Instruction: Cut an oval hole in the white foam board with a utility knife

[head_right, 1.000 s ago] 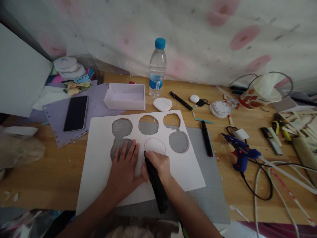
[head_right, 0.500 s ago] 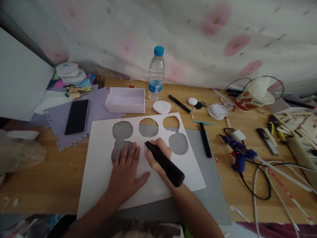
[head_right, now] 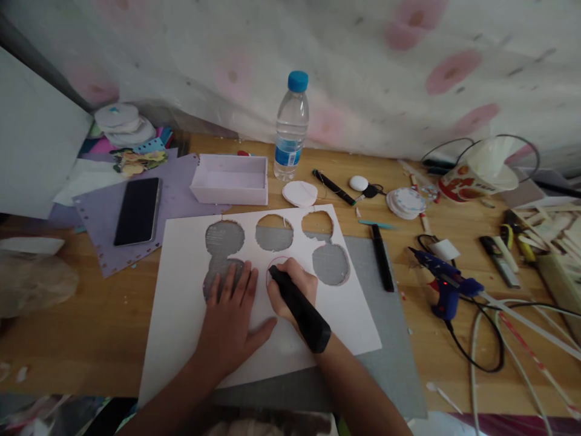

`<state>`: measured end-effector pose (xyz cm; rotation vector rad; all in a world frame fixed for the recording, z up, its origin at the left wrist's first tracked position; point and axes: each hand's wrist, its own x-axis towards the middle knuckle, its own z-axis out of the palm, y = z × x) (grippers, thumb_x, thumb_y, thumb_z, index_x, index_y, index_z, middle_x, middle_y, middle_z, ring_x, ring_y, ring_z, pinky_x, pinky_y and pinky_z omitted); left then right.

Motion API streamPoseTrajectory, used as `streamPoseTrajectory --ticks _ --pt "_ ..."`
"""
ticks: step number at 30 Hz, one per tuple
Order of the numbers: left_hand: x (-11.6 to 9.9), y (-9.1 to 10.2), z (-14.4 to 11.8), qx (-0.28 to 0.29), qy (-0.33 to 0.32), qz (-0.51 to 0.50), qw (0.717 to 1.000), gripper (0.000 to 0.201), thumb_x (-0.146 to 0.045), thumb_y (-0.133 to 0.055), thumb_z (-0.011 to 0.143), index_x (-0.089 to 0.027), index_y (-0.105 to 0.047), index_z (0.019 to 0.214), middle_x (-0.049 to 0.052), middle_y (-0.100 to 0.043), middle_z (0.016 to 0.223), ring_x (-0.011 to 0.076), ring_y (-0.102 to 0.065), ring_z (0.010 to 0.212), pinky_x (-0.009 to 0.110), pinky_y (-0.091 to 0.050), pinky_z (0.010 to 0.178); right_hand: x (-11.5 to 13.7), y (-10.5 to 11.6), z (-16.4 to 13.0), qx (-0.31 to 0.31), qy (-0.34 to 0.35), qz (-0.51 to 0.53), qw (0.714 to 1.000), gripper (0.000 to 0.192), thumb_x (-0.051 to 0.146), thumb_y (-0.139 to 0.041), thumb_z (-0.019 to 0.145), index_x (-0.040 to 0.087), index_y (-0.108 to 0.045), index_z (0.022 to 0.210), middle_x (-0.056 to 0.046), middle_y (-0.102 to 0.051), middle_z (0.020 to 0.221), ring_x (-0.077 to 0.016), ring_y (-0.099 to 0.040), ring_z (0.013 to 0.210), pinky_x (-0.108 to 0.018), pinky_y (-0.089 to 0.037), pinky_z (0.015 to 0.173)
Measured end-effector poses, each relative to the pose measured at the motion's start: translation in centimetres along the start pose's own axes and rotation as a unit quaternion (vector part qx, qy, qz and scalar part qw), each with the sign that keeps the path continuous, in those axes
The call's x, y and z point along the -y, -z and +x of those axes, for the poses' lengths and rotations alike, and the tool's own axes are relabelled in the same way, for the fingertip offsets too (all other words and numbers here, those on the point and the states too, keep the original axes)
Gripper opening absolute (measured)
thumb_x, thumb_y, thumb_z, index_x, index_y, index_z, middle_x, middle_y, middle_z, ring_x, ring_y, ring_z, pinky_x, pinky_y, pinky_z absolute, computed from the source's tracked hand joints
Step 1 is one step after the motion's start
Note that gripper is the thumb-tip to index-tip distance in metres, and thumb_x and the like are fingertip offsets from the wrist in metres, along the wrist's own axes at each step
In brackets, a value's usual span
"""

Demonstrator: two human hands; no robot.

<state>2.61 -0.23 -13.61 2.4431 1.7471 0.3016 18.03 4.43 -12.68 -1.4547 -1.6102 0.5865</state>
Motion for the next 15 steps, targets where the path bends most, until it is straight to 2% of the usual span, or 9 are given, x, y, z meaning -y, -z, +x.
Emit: streamPoseTrajectory --ticks 7,15 --pt "-0.07 0.1 0.06 0.011 0.005 -0.003 1.0 0.082 -0.061 -0.046 0.089 -0.01 -0.032 0.151 0.011 -0.022 0.161 0.0386 -0.022 0.146 0.059 -0.017 0.115 -0.08 -0.06 0.01 0.002 0.006 0.0 1.0 0.009 0.021 -0.059 0.075 0.025 -0.051 0.076 0.005 -0.059 0.059 -0.0121 -0.055 0.048 -0.022 -0.045 0.05" --pt "-0.1 0.1 0.15 0.011 0.006 -0.004 1.0 0.081 -0.06 -0.048 0.088 -0.011 -0.035 0.15 0.012 -0.023 0.161 0.0387 -0.023 0.145 0.059 -0.018 0.115 -0.53 -0.34 -0.1 0.018 0.036 -0.027 0.999 0.011 0.021 -0.06 0.077 0.025 -0.049 0.077 0.007 -0.052 0.056 -0.0107 -0.047 0.042 -0.022 -0.041 0.045"
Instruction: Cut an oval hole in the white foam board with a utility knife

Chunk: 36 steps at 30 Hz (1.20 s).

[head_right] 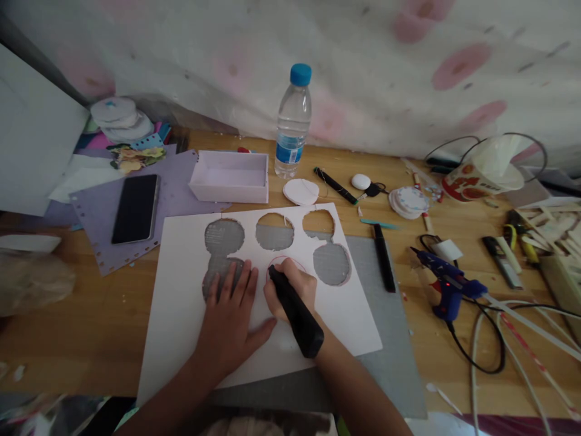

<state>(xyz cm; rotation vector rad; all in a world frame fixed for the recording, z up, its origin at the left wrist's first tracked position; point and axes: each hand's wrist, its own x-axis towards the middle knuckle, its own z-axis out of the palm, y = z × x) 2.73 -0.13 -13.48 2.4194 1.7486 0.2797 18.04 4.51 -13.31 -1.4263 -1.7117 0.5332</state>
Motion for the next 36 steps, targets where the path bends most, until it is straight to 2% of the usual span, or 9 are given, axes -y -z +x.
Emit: streamPoseTrajectory --ticks 4,11,21,28,32,36 --pt "-0.1 0.1 0.0 -0.003 0.004 0.001 1.0 0.081 -0.061 -0.048 0.087 -0.011 -0.037 0.15 0.012 -0.026 0.16 0.0387 -0.026 0.144 0.058 -0.019 0.115 0.1 -0.3 -0.2 0.015 0.002 -0.01 1.0 0.012 0.02 -0.058 0.077 0.025 -0.048 0.078 0.005 -0.055 0.059 -0.0119 -0.052 0.048 -0.022 -0.043 0.049" --pt "-0.2 0.2 0.1 -0.001 0.01 0.001 1.0 0.083 -0.065 -0.046 0.086 -0.01 -0.038 0.149 0.012 -0.026 0.159 0.0385 -0.027 0.144 0.058 -0.018 0.115 0.0 -0.1 -0.4 0.038 0.062 -0.06 0.996 0.01 0.022 -0.055 0.077 0.025 -0.046 0.082 0.005 -0.053 0.056 -0.0136 -0.053 0.045 -0.023 -0.041 0.046" --pt "-0.1 0.3 0.1 -0.001 0.008 0.005 1.0 0.083 -0.063 -0.048 0.085 -0.01 -0.04 0.148 0.013 -0.028 0.159 0.0395 -0.028 0.143 0.058 -0.018 0.116 0.5 0.3 -0.8 0.072 0.035 -0.025 0.997 0.014 0.019 -0.054 0.077 0.026 -0.043 0.08 0.006 -0.052 0.056 -0.0128 -0.052 0.044 -0.023 -0.042 0.046" --pt "-0.1 0.3 0.0 -0.009 0.004 0.005 1.0 0.083 -0.063 -0.05 0.085 -0.011 -0.04 0.148 0.012 -0.028 0.159 0.0395 -0.027 0.144 0.058 -0.019 0.115 0.9 1.2 -1.4 0.049 0.029 -0.003 0.998 0.009 0.02 -0.057 0.076 0.025 -0.049 0.078 0.005 -0.055 0.057 -0.0132 -0.052 0.046 -0.023 -0.042 0.046" --pt "-0.1 0.1 -0.1 -0.013 0.005 0.008 1.0 0.082 -0.061 -0.049 0.086 -0.01 -0.036 0.15 0.011 -0.024 0.16 0.0383 -0.025 0.145 0.058 -0.019 0.115 1.1 1.9 -1.1 -0.013 -0.028 0.037 0.999 0.008 0.023 -0.06 0.077 0.024 -0.054 0.083 0.004 -0.058 0.061 -0.0137 -0.053 0.048 -0.024 -0.043 0.047" --pt "0.1 0.0 -0.1 -0.017 -0.008 0.021 1.0 0.083 -0.057 -0.052 0.085 -0.01 -0.033 0.151 0.013 -0.023 0.16 0.0394 -0.026 0.144 0.06 -0.02 0.114 0.4 1.3 -0.2 -0.051 -0.077 0.053 0.994 0.006 0.024 -0.061 0.078 0.023 -0.056 0.081 0.003 -0.062 0.066 -0.0147 -0.057 0.054 -0.026 -0.047 0.053"
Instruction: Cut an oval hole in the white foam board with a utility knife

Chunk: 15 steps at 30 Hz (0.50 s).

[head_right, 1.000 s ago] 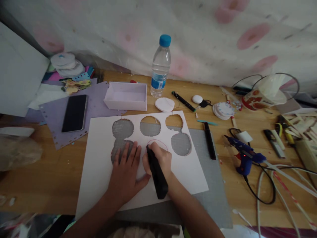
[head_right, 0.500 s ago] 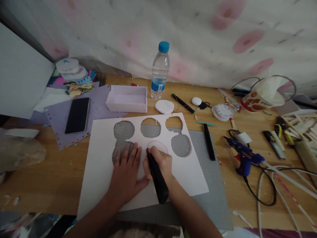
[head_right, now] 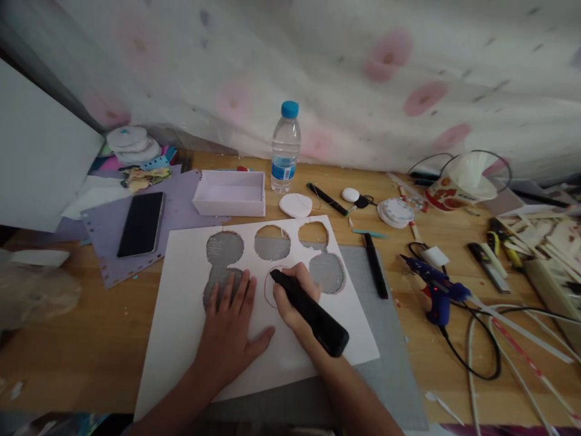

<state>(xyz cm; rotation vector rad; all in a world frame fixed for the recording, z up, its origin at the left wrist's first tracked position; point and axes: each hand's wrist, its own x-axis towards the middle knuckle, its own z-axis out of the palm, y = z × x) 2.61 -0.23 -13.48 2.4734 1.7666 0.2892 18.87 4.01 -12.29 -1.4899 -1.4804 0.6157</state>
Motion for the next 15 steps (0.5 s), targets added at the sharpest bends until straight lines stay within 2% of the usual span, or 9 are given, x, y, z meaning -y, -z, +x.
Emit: streamPoseTrajectory --ticks 5,15 --pt "0.1 -0.1 -0.1 -0.013 -0.013 0.017 1.0 0.084 -0.053 -0.055 0.084 -0.009 -0.032 0.151 0.014 -0.023 0.16 0.0407 -0.026 0.143 0.062 -0.021 0.113 -0.5 -0.9 0.4 0.009 0.01 0.009 1.0 0.007 0.026 -0.06 0.078 0.023 -0.055 0.077 0.004 -0.059 0.06 -0.0133 -0.055 0.05 -0.024 -0.046 0.05" --pt "0.3 -0.2 0.0 -0.018 -0.019 0.02 0.999 0.083 -0.054 -0.054 0.085 -0.009 -0.032 0.151 0.016 -0.025 0.16 0.0409 -0.027 0.143 0.061 -0.02 0.112 0.0 -1.3 0.4 -0.01 0.028 -0.008 1.0 0.008 0.027 -0.06 0.077 0.024 -0.053 0.075 0.004 -0.06 0.058 -0.0128 -0.054 0.046 -0.022 -0.045 0.046"
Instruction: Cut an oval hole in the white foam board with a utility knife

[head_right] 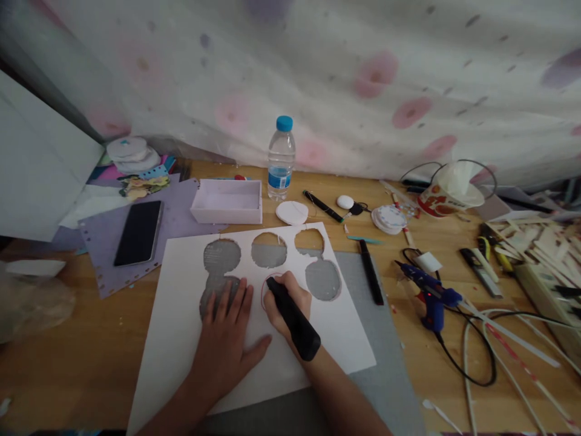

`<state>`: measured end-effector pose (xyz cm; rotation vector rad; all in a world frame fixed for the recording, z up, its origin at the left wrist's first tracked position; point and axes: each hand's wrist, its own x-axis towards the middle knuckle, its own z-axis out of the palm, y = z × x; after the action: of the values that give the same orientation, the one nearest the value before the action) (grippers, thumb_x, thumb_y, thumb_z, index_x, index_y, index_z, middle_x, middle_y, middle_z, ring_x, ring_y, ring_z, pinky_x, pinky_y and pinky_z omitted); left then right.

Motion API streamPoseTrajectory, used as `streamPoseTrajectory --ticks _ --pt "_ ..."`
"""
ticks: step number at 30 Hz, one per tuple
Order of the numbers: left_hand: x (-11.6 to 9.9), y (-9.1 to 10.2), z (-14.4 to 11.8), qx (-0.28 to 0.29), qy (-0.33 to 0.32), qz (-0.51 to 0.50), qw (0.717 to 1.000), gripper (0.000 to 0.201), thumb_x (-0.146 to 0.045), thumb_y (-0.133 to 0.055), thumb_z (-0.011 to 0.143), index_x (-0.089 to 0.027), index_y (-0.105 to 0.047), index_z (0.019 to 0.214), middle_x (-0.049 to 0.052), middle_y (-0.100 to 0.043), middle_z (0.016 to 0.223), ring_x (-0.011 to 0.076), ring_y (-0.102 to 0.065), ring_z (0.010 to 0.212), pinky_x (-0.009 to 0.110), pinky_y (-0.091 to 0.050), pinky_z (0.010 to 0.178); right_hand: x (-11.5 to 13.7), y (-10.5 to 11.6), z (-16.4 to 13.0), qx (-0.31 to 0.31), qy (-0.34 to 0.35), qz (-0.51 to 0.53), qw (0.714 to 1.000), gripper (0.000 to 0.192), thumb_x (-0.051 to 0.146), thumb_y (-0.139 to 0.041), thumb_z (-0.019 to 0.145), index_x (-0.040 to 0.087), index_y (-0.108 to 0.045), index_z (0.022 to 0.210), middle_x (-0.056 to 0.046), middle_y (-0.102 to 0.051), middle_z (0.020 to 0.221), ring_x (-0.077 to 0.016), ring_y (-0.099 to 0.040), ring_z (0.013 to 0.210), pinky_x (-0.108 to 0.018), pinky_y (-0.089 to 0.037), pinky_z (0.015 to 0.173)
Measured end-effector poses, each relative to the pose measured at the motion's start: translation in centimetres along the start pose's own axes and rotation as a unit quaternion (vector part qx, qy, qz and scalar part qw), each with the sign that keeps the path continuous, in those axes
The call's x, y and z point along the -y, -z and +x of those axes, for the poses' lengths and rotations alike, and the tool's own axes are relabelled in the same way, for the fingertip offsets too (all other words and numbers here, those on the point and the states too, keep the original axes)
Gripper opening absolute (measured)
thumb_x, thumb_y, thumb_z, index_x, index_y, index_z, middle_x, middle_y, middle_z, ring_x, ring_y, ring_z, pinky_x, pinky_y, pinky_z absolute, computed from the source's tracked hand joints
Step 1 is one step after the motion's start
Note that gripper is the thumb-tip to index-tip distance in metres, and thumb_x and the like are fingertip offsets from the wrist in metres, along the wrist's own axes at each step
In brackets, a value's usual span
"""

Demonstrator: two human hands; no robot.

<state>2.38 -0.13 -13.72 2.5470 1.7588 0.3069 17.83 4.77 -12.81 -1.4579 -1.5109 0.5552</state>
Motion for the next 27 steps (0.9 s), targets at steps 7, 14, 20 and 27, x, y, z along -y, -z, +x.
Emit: streamPoseTrajectory --ticks 7,14,20,27 --pt "0.0 -0.1 0.0 -0.002 0.0 -0.001 1.0 0.083 -0.054 -0.055 0.085 -0.009 -0.032 0.151 0.016 -0.024 0.16 0.0412 -0.027 0.143 0.061 -0.02 0.112 -0.2 0.0 0.0 0.025 -0.012 -0.004 1.0 0.008 0.026 -0.06 0.077 0.024 -0.052 0.076 0.005 -0.057 0.057 -0.012 -0.052 0.046 -0.022 -0.043 0.047" --pt "0.0 -0.2 0.0 -0.001 -0.002 0.0 1.0 0.082 -0.055 -0.054 0.085 -0.009 -0.033 0.151 0.016 -0.026 0.159 0.0423 -0.028 0.142 0.061 -0.02 0.112 -0.1 -0.6 -0.2 0.058 -0.004 -0.026 0.998 0.011 0.026 -0.058 0.08 0.024 -0.048 0.075 0.003 -0.057 0.063 -0.0126 -0.054 0.052 -0.022 -0.043 0.051" --pt "0.0 -0.2 0.0 -0.002 -0.002 0.003 1.0 0.082 -0.056 -0.051 0.086 -0.009 -0.034 0.15 0.016 -0.025 0.159 0.0426 -0.025 0.143 0.062 -0.019 0.112 -0.3 -1.0 -0.6 0.05 0.027 -0.061 0.997 0.013 0.023 -0.056 0.079 0.025 -0.044 0.077 0.005 -0.054 0.06 -0.0116 -0.048 0.047 -0.022 -0.04 0.049" --pt "0.1 -0.5 0.0 -0.004 0.0 -0.001 1.0 0.083 -0.058 -0.051 0.086 -0.009 -0.032 0.151 0.015 -0.024 0.16 0.0419 -0.023 0.144 0.062 -0.016 0.113 -0.1 -0.5 -0.6 0.064 0.033 -0.019 0.997 0.016 0.022 -0.056 0.079 0.024 -0.042 0.071 0.006 -0.049 0.058 -0.0113 -0.047 0.05 -0.022 -0.039 0.049"
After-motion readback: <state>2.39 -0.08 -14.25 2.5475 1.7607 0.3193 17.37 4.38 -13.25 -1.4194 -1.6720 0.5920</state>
